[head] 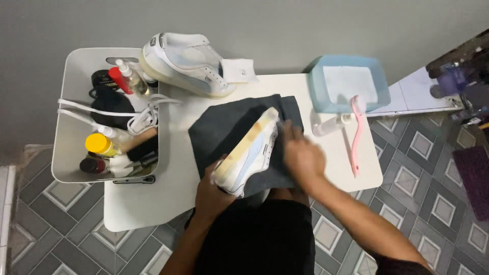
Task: Scrubbing and cleaning the soles of a white sneaker using a brush and cleaning solution on a floor-level workspace.
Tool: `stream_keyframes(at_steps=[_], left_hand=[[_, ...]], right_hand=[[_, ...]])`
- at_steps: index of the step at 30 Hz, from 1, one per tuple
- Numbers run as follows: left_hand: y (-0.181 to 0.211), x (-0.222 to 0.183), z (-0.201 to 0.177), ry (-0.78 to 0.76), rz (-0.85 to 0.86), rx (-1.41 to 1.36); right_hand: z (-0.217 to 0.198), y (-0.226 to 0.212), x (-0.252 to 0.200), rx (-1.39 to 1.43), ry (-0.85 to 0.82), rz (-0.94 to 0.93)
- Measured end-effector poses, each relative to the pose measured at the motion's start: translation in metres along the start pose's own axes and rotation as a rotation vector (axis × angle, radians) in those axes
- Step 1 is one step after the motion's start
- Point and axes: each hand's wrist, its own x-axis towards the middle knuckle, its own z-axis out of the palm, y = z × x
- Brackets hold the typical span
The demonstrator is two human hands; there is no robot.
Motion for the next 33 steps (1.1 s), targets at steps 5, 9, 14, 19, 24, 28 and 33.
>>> stream_keyframes(at_steps=[5,9,14,19,24,28,33], left_hand=[[-0.005,0.001,0.001,-0.019,-0.049,0.075],[-0.019,0.002,0.004,-0.024,-0.060,0.015],[-0.031,-0.005,0.007,-0.020,0.012,0.024],[-0.034,-0.003,0.006,-0.050,-0.001,0.102],[-0.018,-0.007,0.001,0.009,0.178,0.174],[-0.026,-0.006,0.009,-0.003,0.098,0.024],[-0.022,-0.002,0.006,-0.042,0.017,0.006]], right_hand=[[0.011,-0.040,-0.049,-0.111,0.123,-0.375],[-0.017,-0.051,-0.060,0.095,0.090,-0.151],[0.004,-0.035,-0.040,0.181,0.125,-0.083],[0.000,-0.044,-0.061,0.100,0.077,-0.448],[0.016,-0.071,-0.098,0.074,0.246,-0.613],[-0.025,-0.040,-0.045,0.033,-0.059,0.079],[-0.035,-0.046,-0.047,0.006,0.026,-0.155]])
